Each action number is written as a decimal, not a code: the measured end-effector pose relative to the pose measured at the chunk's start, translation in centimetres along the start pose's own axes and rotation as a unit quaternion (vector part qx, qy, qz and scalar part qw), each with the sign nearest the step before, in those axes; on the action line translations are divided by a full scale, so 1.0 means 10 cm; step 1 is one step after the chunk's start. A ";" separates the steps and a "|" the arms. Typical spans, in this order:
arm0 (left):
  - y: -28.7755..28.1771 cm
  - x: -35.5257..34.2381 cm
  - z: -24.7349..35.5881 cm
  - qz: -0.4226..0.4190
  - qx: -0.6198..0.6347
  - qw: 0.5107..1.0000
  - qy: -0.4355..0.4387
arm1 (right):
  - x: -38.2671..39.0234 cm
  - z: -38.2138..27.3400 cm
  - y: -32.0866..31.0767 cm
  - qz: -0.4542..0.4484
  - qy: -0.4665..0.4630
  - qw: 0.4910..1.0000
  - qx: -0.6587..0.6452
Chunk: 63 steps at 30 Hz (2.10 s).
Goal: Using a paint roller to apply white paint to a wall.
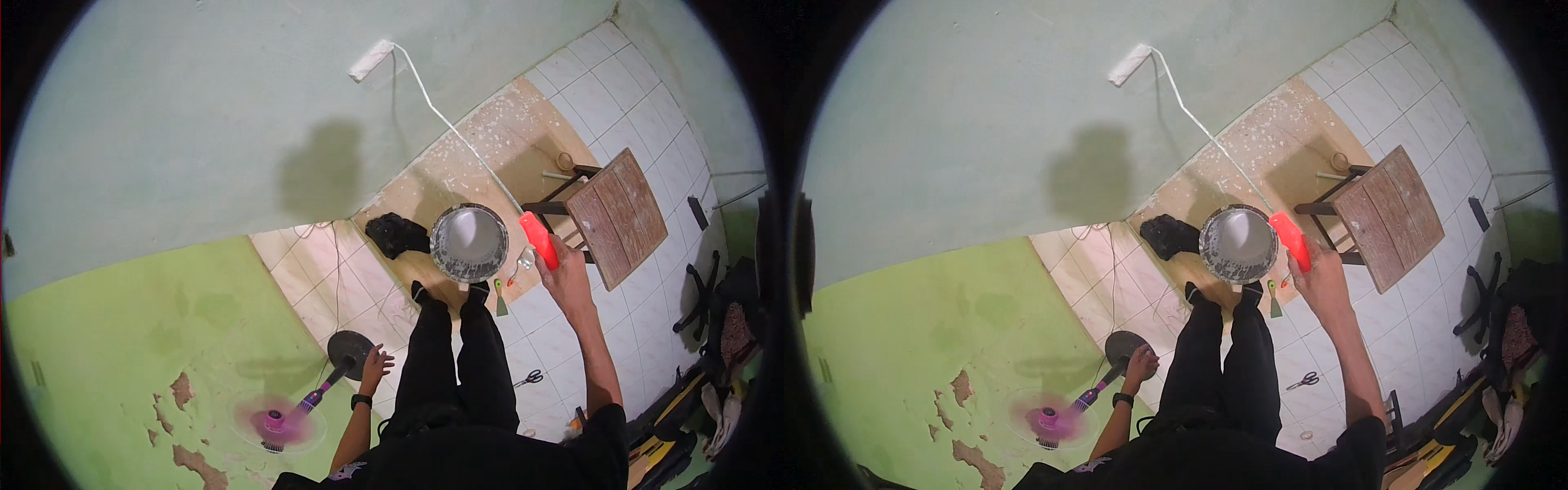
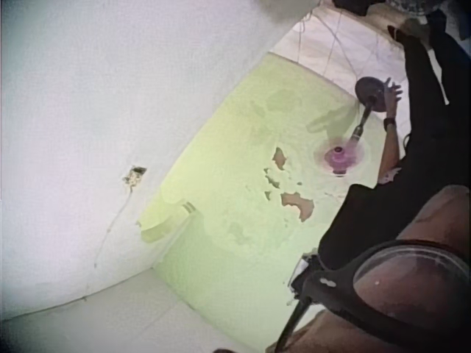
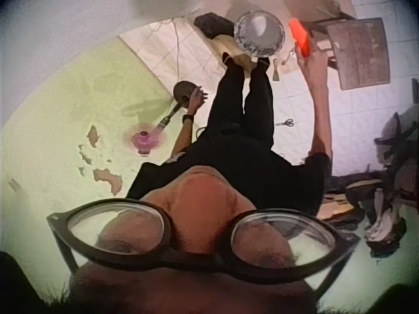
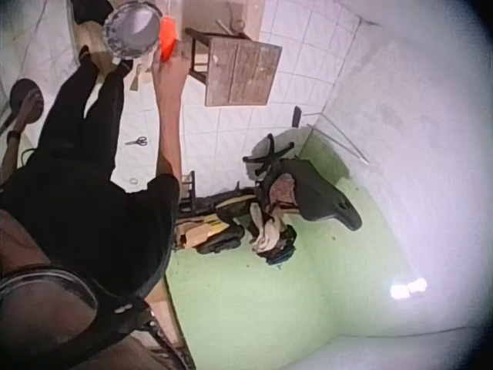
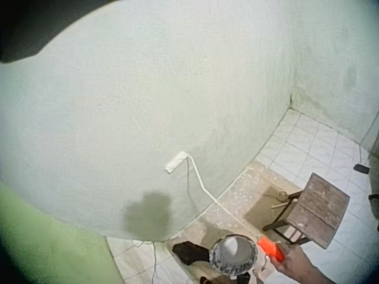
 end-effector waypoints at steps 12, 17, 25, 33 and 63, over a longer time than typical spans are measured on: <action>-0.04 0.34 0.01 0.042 -0.045 0.997 -0.046 | -0.29 0.21 0.41 -0.022 0.040 0.998 0.051; -0.01 0.33 0.02 0.026 -0.048 0.998 -0.030 | -0.58 0.25 0.57 -0.023 0.049 0.995 0.083; -0.05 0.27 0.09 0.032 -0.041 0.999 -0.011 | -1.21 0.52 0.94 -0.018 0.046 0.993 0.112; -0.17 0.28 0.00 0.039 -0.038 0.998 -0.019 | -0.86 0.14 0.28 -0.005 0.026 0.994 0.102; -0.27 0.24 -0.05 0.030 -0.009 0.999 -0.036 | 0.11 -1.22 -0.29 -0.023 0.001 0.995 0.093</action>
Point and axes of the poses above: each hand's wrist, its own x-axis away from the middle knuckle, its own y-axis out of the palm, z = x × y, the point moved 5 cm from there along -x, towards the middle knuckle, and after that the axes turned 6 degrees about y, right-handed, at the moved point
